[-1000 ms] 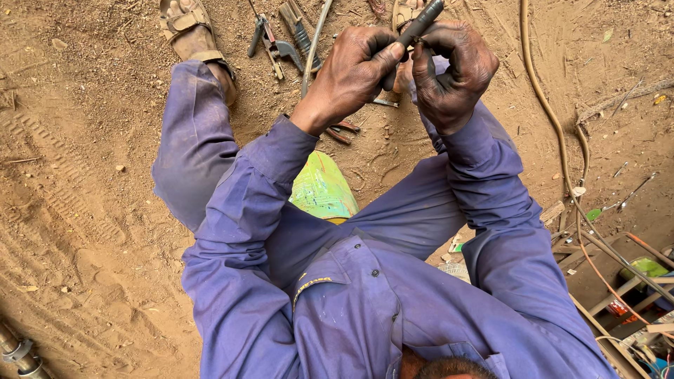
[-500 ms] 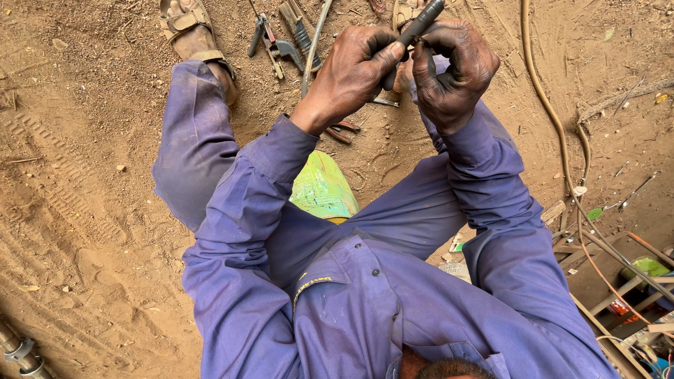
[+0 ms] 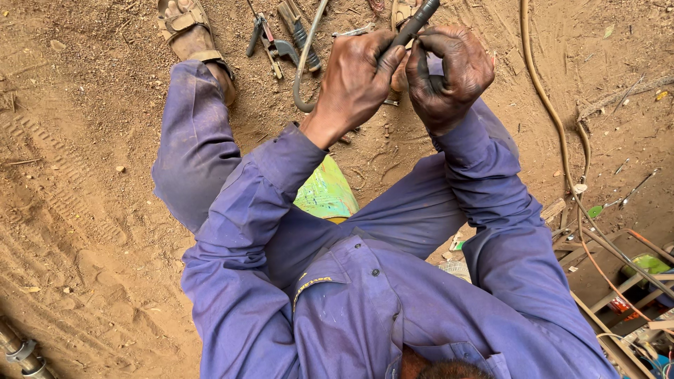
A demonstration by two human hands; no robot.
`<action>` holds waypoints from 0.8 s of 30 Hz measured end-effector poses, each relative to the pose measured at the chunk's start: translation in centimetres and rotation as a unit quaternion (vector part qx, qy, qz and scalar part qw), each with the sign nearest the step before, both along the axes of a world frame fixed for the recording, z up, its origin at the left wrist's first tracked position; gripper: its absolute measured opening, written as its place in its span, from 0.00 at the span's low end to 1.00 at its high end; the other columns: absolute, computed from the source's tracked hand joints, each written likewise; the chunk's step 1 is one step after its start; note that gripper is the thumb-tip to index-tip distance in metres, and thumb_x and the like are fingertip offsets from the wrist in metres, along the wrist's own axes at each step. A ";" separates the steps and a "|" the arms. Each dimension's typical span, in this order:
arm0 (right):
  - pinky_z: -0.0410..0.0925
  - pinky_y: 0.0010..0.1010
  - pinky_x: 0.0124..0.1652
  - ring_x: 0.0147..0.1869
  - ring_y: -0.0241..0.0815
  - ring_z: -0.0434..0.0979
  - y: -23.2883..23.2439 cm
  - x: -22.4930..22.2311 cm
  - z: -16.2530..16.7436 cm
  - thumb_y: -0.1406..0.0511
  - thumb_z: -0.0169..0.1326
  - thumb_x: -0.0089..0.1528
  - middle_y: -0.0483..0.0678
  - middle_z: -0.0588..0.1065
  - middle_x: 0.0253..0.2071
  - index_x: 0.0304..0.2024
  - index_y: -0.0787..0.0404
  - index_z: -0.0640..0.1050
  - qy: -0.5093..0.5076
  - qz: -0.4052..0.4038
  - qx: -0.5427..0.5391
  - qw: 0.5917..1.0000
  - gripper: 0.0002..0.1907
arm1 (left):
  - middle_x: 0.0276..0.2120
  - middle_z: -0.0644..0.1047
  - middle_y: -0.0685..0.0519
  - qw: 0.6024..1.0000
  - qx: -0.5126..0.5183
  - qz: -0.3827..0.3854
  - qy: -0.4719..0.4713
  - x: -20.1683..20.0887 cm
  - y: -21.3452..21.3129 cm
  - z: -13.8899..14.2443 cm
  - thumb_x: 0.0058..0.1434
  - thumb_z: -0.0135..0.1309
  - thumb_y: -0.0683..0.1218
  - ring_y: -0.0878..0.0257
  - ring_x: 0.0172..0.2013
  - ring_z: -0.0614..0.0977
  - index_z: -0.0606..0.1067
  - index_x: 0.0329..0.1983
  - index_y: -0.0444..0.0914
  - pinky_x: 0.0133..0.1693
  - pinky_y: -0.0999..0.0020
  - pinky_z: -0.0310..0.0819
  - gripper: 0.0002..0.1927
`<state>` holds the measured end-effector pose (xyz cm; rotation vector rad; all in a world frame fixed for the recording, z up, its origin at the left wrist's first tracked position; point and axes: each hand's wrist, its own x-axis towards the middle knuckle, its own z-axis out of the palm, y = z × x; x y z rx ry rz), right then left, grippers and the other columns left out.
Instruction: The person sits on the ground and fits a rubber hose onto a metal pipe fitting, twisting and pushing the hose over the fitting by hand. They repeatedly work the hose end, reposition it, and press the assembly together to seat the hose on the pipe.
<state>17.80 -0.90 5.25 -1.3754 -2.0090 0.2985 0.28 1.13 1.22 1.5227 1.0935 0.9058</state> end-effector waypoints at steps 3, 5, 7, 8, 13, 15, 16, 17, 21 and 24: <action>0.75 0.38 0.44 0.44 0.50 0.82 -0.1 -0.1 0.0 0.74 0.65 0.64 0.56 0.79 0.43 0.44 0.67 0.78 0.000 -0.006 -0.011 1.000 0.09 | 0.20 0.74 0.44 1.000 0.020 0.018 0.007 0.1 -0.1 0.6 0.70 0.56 0.45 0.53 0.20 0.78 0.78 0.39 0.32 0.26 0.57 0.70 0.10; 0.75 0.37 0.43 0.42 0.49 0.82 -0.2 -0.2 0.0 0.74 0.65 0.65 0.57 0.80 0.43 0.45 0.68 0.79 0.004 -0.018 -0.030 0.999 0.08 | 0.21 0.75 0.43 0.999 0.030 0.024 0.018 0.1 -0.2 0.9 0.70 0.55 0.44 0.51 0.21 0.79 0.77 0.39 0.32 0.26 0.56 0.70 0.09; 0.75 0.37 0.44 0.43 0.49 0.82 -0.3 -0.3 0.0 0.74 0.65 0.66 0.56 0.80 0.43 0.45 0.67 0.79 0.003 -0.012 -0.027 1.000 0.08 | 0.21 0.74 0.43 0.998 0.042 0.030 0.032 0.1 -0.3 1.0 0.70 0.55 0.44 0.51 0.22 0.79 0.76 0.39 0.32 0.26 0.56 0.70 0.09; 0.75 0.38 0.45 0.44 0.50 0.83 -0.3 -0.3 0.0 0.74 0.65 0.66 0.56 0.79 0.43 0.45 0.67 0.79 0.003 -0.009 -0.027 1.000 0.08 | 0.20 0.74 0.43 0.998 0.046 0.032 0.039 0.2 -0.3 1.0 0.70 0.55 0.44 0.50 0.22 0.79 0.76 0.38 0.32 0.27 0.56 0.70 0.09; 0.73 0.37 0.40 0.40 0.47 0.81 -0.3 -0.4 -0.6 0.71 0.67 0.65 0.55 0.80 0.41 0.44 0.67 0.79 -0.019 -0.009 0.013 1.000 0.09 | 0.20 0.73 0.45 0.997 0.044 0.038 0.054 0.5 -0.5 0.8 0.71 0.55 0.44 0.52 0.21 0.77 0.76 0.37 0.33 0.26 0.55 0.69 0.09; 0.74 0.35 0.39 0.40 0.46 0.82 -0.4 -0.5 -1.0 0.71 0.66 0.66 0.55 0.79 0.40 0.43 0.68 0.78 -0.010 -0.013 0.024 1.000 0.09 | 0.19 0.73 0.46 0.999 0.022 0.035 0.026 0.5 -0.6 0.8 0.71 0.54 0.44 0.56 0.19 0.77 0.77 0.38 0.32 0.25 0.58 0.69 0.09; 0.75 0.34 0.38 0.40 0.45 0.83 -0.4 -0.5 -1.2 0.70 0.66 0.66 0.54 0.79 0.40 0.43 0.68 0.78 0.000 -0.016 0.027 1.000 0.09 | 0.18 0.73 0.47 0.999 0.011 0.034 0.013 0.5 -0.6 0.8 0.71 0.54 0.44 0.57 0.18 0.77 0.78 0.39 0.32 0.24 0.59 0.69 0.09; 0.76 0.33 0.37 0.40 0.44 0.84 -0.5 -0.6 -1.4 0.70 0.66 0.67 0.54 0.79 0.40 0.42 0.68 0.77 0.009 -0.019 0.029 0.999 0.09 | 0.19 0.74 0.47 1.000 0.004 0.030 -0.001 0.5 -0.5 0.8 0.71 0.54 0.44 0.59 0.19 0.77 0.78 0.39 0.32 0.24 0.60 0.69 0.09; 0.75 0.33 0.36 0.39 0.44 0.83 -0.8 -1.3 -1.9 0.70 0.65 0.67 0.54 0.78 0.38 0.40 0.67 0.77 0.065 -0.064 0.030 0.995 0.08 | 0.19 0.77 0.49 0.998 -0.035 0.006 -0.050 0.2 -0.2 0.6 0.70 0.53 0.44 0.62 0.18 0.77 0.80 0.40 0.32 0.24 0.61 0.69 0.10; 0.77 0.33 0.39 0.40 0.44 0.84 -0.9 -1.4 -1.8 0.70 0.64 0.68 0.54 0.78 0.40 0.42 0.67 0.76 0.060 -0.054 0.021 0.997 0.09 | 0.19 0.77 0.49 0.997 -0.059 -0.005 -0.059 0.0 0.0 0.5 0.71 0.52 0.45 0.61 0.19 0.78 0.81 0.39 0.34 0.24 0.61 0.69 0.10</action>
